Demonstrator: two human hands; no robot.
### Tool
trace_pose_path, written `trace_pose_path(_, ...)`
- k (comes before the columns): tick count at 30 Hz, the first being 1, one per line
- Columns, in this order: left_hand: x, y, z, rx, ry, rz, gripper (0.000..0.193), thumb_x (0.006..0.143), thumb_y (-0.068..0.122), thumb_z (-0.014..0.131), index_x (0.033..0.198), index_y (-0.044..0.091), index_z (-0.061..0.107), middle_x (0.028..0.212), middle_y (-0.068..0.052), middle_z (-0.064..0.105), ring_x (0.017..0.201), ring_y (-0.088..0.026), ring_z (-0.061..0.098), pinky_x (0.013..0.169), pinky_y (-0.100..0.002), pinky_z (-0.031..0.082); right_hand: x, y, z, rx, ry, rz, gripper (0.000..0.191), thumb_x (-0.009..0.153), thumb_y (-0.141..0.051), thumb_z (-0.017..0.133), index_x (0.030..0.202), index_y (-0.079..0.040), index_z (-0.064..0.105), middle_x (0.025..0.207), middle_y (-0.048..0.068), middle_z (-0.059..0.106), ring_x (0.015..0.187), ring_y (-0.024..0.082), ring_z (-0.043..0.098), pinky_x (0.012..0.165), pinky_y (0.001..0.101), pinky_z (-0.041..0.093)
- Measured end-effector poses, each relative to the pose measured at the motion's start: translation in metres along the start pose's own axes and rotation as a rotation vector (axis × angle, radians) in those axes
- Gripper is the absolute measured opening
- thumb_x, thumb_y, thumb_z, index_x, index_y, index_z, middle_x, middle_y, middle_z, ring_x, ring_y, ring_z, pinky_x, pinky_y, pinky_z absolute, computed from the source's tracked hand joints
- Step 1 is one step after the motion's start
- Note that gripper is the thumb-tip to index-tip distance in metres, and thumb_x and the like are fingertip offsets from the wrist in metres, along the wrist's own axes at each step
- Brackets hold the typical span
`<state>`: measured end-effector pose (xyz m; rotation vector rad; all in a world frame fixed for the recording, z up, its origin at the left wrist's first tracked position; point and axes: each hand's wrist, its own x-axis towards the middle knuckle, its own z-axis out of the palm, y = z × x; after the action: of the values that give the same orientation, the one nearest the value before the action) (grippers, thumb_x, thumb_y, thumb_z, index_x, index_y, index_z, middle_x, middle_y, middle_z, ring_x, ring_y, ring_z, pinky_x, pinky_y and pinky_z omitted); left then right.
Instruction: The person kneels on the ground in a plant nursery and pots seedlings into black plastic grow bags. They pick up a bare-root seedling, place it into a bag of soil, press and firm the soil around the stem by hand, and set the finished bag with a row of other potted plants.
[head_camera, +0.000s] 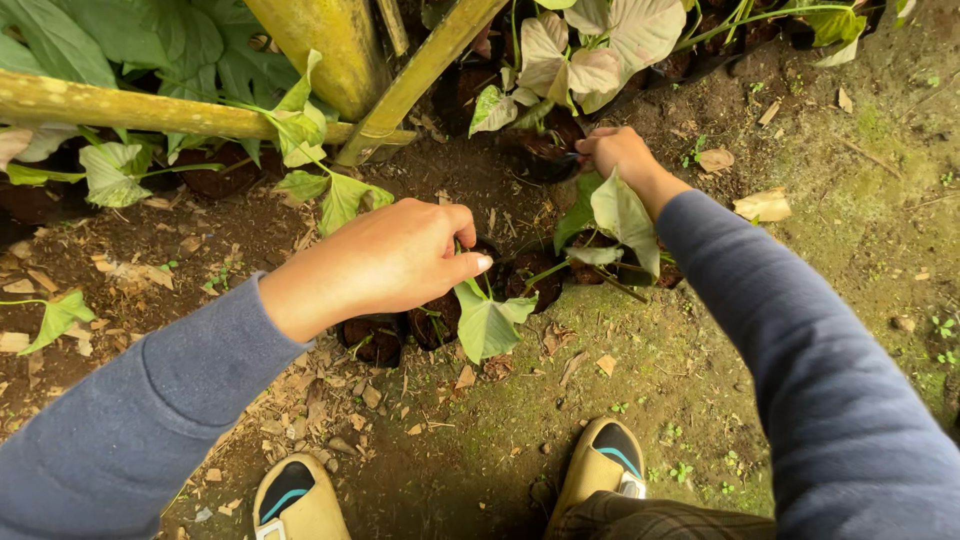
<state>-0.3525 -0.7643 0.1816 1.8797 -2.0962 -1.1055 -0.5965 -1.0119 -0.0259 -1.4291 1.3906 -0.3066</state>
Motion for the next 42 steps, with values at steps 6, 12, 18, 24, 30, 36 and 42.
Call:
trace_pose_path(6, 0.002, 0.001, 0.003, 0.050, -0.002, 0.007, 0.039, 0.092, 0.042, 0.064, 0.104, 0.005, 0.070, 0.086, -0.017, 0.074, 0.087, -0.036, 0.071, 0.078, -0.050, 0.055, -0.051, 0.001, -0.041, -0.472, -0.063, -0.149, 0.027, 0.098, -0.027, 0.070, 0.093, -0.001, 0.072, 0.085, 0.015, 0.070, 0.081, 0.025, 0.061, 0.079, 0.0351, 0.050)
trace_pose_path(12, 0.015, -0.016, 0.013, -0.009, 0.071, 0.019, 0.037, 0.093, 0.036, 0.067, 0.106, 0.001, 0.070, 0.097, -0.017, 0.073, 0.094, -0.033, 0.071, 0.084, -0.047, 0.055, -0.109, -0.048, -0.046, -0.438, -0.055, -0.552, 0.019, 0.098, -0.016, 0.065, 0.089, 0.001, 0.068, 0.126, 0.007, 0.072, 0.091, 0.020, 0.065, 0.080, 0.0337, 0.051)
trace_pose_path(18, 0.026, -0.030, 0.019, -0.378, 0.182, 0.015, 0.085, 0.086, 0.043, 0.074, 0.146, -0.001, 0.033, 0.131, -0.019, 0.058, 0.107, -0.029, 0.069, 0.091, -0.042, 0.056, -0.160, -0.093, -0.016, 0.027, -0.077, -0.579, 0.022, 0.104, -0.015, 0.061, 0.092, 0.003, 0.067, 0.134, 0.008, 0.057, 0.106, 0.016, 0.062, 0.090, 0.0316, 0.057)
trace_pose_path(24, 0.016, -0.023, 0.018, -0.992, 0.129, 0.074, 0.100, 0.089, 0.035, 0.076, 0.160, 0.008, 0.011, 0.145, -0.010, 0.050, 0.134, -0.023, 0.053, 0.109, -0.039, 0.046, -0.210, -0.109, 0.022, 0.447, -0.184, -0.524, 0.017, 0.106, -0.011, 0.057, 0.097, 0.002, 0.064, 0.135, 0.008, 0.048, 0.115, 0.015, 0.062, 0.096, 0.0371, 0.062)
trace_pose_path(30, -0.002, -0.017, 0.023, -1.266, 0.111, 0.088, 0.092, 0.083, 0.021, 0.074, 0.159, 0.015, 0.022, 0.142, -0.010, 0.056, 0.129, -0.025, 0.058, 0.106, -0.044, 0.051, -0.240, -0.130, 0.026, -0.031, -0.077, -0.671, 0.017, 0.107, -0.014, 0.059, 0.096, -0.001, 0.061, 0.136, 0.009, 0.050, 0.108, 0.016, 0.062, 0.090, 0.0317, 0.061)
trace_pose_path(36, -0.012, -0.019, 0.026, -0.945, 0.257, 0.172, 0.092, 0.084, 0.017, 0.079, 0.158, 0.005, 0.026, 0.146, -0.013, 0.055, 0.132, -0.021, 0.058, 0.113, -0.034, 0.045, -0.260, -0.147, 0.019, -0.460, 0.074, -1.094, 0.022, 0.092, -0.004, 0.075, 0.109, 0.002, 0.063, 0.138, 0.018, 0.043, 0.120, 0.025, 0.060, 0.106, 0.0411, 0.051)
trace_pose_path(42, -0.013, -0.016, 0.029, -0.960, 0.252, 0.183, 0.092, 0.080, 0.014, 0.079, 0.156, 0.004, 0.029, 0.144, -0.013, 0.056, 0.126, -0.019, 0.061, 0.107, -0.032, 0.050, -0.260, -0.147, 0.016, -0.565, 0.038, -1.228, 0.032, 0.089, -0.003, 0.080, 0.119, -0.007, 0.071, 0.150, 0.018, 0.045, 0.131, 0.033, 0.056, 0.106, 0.0428, 0.051)
